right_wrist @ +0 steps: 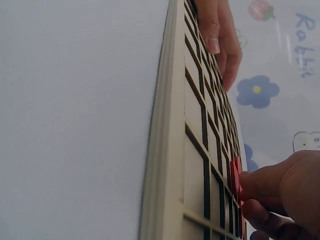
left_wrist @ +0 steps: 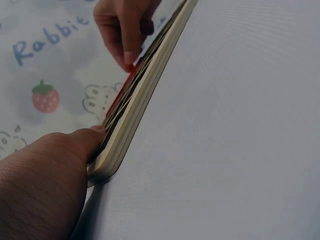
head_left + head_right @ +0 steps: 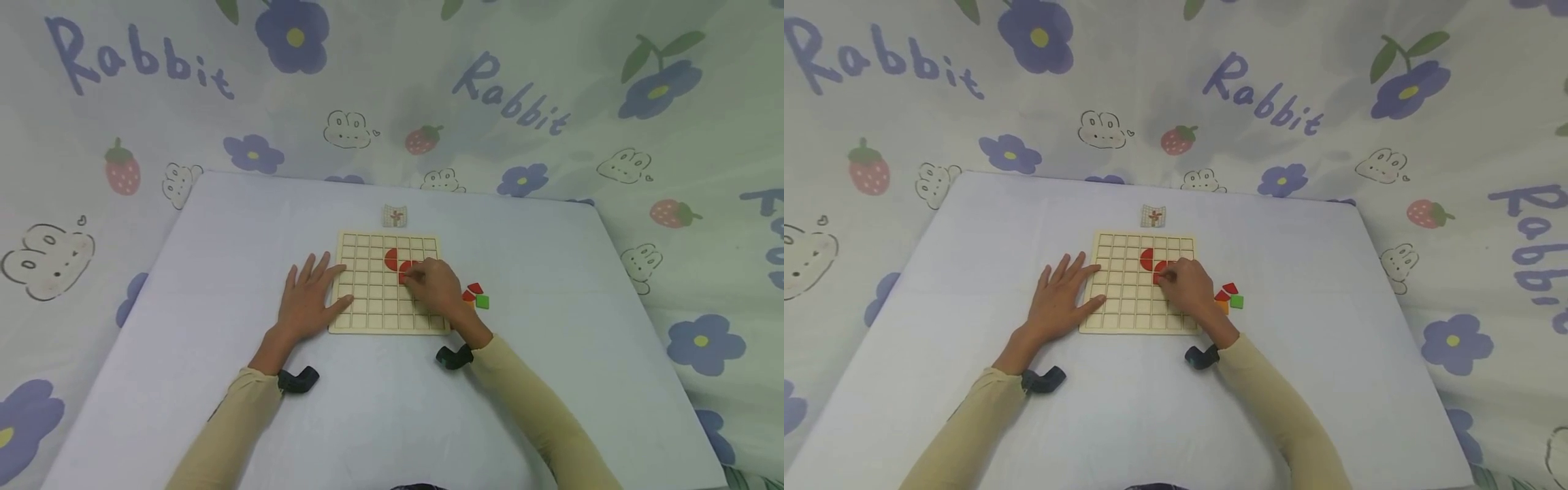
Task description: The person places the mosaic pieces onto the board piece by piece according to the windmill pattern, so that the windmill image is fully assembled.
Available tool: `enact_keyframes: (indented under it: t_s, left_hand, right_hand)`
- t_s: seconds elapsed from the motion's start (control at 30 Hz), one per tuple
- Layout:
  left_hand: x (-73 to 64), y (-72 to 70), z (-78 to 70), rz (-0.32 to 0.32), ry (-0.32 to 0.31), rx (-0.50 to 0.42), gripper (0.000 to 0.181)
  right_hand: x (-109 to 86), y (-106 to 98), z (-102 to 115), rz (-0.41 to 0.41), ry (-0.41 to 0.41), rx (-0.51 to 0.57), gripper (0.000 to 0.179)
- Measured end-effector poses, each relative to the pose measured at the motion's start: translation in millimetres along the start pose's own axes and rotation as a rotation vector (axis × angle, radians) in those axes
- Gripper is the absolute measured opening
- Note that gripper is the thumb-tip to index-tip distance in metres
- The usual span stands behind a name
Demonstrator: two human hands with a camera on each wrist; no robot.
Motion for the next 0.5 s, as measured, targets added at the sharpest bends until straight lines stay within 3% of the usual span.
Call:
enact_keyframes:
  t_s: [0.2,0.5]
  left_hand:
    - [0.4,1.4,0.1,-0.006,0.007,0.002,0.073]
    - [-0.3,1.0,0.8,-0.016,0.011,0.005,0.072]
  right_hand:
    - [-11.7,-11,-18,-0.034,0.005,0.042,0.016]
    - [-26.8,-40,-44,-0.013,0.112,-0.029,0.024]
Point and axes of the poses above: each hand's wrist, its own x-axis towards the middle knuckle, its own y-axis out of the palm, z = x × y, the point moved 2 cm from there along x, towards the middle knuckle
